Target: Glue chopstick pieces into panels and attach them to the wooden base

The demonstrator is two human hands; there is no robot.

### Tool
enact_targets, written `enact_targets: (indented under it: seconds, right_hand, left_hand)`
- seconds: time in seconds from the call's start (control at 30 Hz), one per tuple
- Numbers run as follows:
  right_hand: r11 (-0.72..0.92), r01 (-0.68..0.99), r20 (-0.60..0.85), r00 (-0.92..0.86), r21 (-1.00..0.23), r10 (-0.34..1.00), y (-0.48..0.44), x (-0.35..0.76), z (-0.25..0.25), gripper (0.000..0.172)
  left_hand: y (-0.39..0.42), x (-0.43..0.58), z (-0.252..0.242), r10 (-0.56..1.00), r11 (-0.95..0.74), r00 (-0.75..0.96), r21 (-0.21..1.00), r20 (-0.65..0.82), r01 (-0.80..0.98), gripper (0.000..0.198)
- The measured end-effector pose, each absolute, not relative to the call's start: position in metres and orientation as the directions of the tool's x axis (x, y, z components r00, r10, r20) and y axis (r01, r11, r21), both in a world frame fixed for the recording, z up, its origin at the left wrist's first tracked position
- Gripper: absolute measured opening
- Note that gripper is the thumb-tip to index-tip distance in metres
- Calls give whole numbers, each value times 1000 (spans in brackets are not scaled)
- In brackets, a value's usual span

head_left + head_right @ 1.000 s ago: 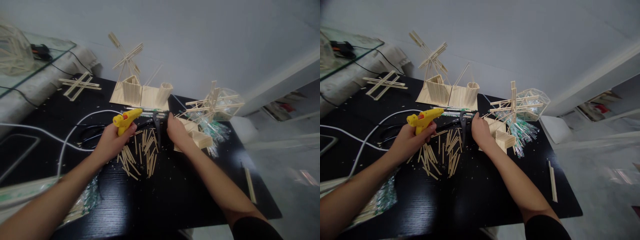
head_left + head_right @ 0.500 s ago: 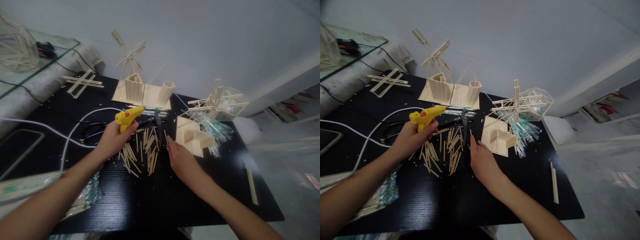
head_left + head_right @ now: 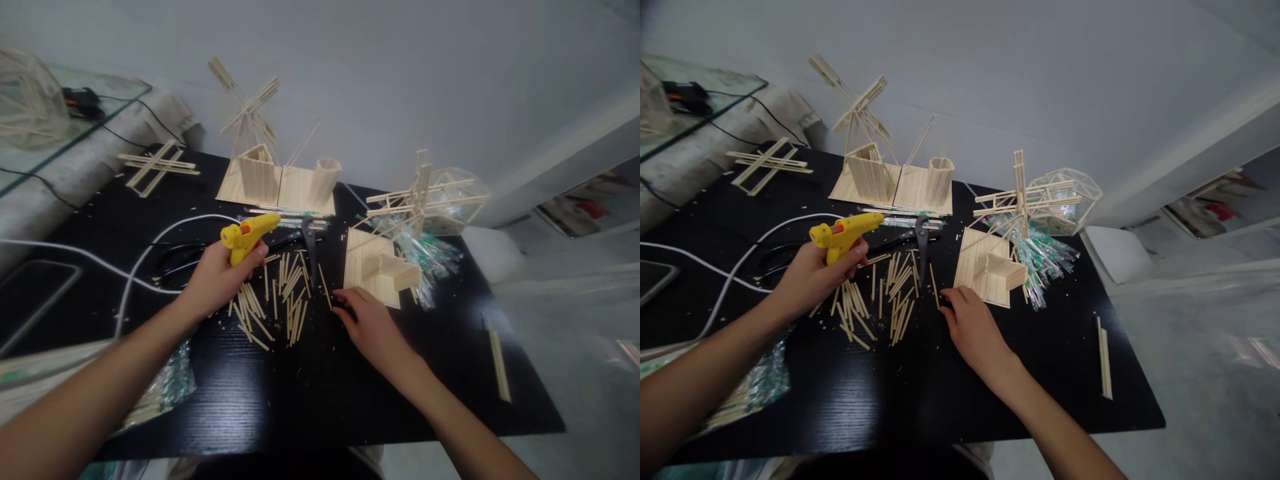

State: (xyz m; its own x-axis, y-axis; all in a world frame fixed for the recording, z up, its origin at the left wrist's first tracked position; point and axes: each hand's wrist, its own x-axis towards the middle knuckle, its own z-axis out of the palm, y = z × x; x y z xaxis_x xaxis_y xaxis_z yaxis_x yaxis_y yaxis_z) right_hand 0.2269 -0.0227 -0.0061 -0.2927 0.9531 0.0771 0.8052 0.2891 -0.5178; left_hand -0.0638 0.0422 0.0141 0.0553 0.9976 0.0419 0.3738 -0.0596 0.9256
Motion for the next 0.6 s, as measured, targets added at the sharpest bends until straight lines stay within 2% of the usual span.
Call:
enact_targets:
  seconds: [0.13, 0.27, 0.5, 0.6]
  right_hand:
    - [312, 799, 66, -326, -514, 943, -10, 224, -4, 20]
    - [365, 757, 40, -411, -542, 911, -2, 222, -4, 25]
    - [498, 678, 233, -449, -540, 863, -16, 223, -14, 26]
    - [498, 677, 281, -413, -542, 866, -21, 223, -17, 19]
  left_hand:
    - [42, -66, 11, 996, -74, 78, 910, 46, 407, 35]
    - [44, -67, 13, 999, -39, 43, 923, 25, 383, 39]
    - [47, -64, 19, 999, -39, 24, 974, 35, 222, 36]
    - [48, -62, 22, 1000, -23, 8, 987, 22, 157, 37]
